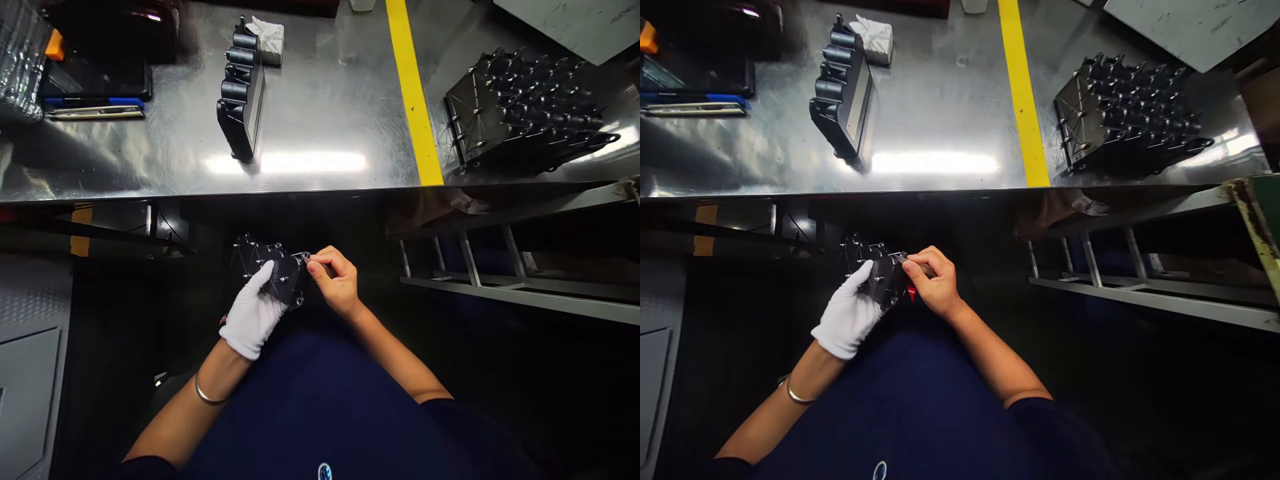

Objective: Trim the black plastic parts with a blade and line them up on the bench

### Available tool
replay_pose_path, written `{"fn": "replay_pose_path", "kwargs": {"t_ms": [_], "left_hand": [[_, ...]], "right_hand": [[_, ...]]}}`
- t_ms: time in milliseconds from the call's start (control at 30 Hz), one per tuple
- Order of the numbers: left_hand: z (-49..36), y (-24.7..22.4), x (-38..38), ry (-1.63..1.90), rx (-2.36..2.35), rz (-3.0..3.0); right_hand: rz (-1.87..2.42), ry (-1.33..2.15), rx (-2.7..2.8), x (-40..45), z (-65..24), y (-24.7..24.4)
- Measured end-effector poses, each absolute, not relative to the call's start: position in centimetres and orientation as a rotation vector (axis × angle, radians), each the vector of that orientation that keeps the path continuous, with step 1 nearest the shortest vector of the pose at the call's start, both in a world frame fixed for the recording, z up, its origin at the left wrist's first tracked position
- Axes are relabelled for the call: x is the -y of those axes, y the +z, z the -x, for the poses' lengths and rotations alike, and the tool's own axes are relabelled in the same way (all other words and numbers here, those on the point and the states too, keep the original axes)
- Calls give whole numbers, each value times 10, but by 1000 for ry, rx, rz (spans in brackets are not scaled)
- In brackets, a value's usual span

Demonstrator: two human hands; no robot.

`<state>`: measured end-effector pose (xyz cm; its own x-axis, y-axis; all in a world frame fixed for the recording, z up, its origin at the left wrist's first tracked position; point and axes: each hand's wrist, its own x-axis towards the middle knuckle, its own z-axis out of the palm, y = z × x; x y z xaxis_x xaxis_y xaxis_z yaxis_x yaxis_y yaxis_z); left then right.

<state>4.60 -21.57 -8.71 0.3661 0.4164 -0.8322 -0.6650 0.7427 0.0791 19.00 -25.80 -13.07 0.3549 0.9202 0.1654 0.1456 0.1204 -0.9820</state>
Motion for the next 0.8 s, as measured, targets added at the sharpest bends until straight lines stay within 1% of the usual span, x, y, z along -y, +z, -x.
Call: {"fn": "replay_pose_path", "kwargs": {"t_ms": [267,400,567,700,800], "left_hand": [[-40,-77,220,658,-1022,322],[-40,-79,219,671,-1003,307],[-42,-86,215,676,-998,307],[-35,-87,218,635,-1039,206],[-26,-86,223,548,-1015,-7]], "right_hand": [[1387,727,920,253,-205,-138],[1251,823,1060,261,-205,-124],[1217,808,1158,263,-202,-112],[1282,778,1195,260,-204,-116],[1330,764,1238,260,-209,-116]]}}
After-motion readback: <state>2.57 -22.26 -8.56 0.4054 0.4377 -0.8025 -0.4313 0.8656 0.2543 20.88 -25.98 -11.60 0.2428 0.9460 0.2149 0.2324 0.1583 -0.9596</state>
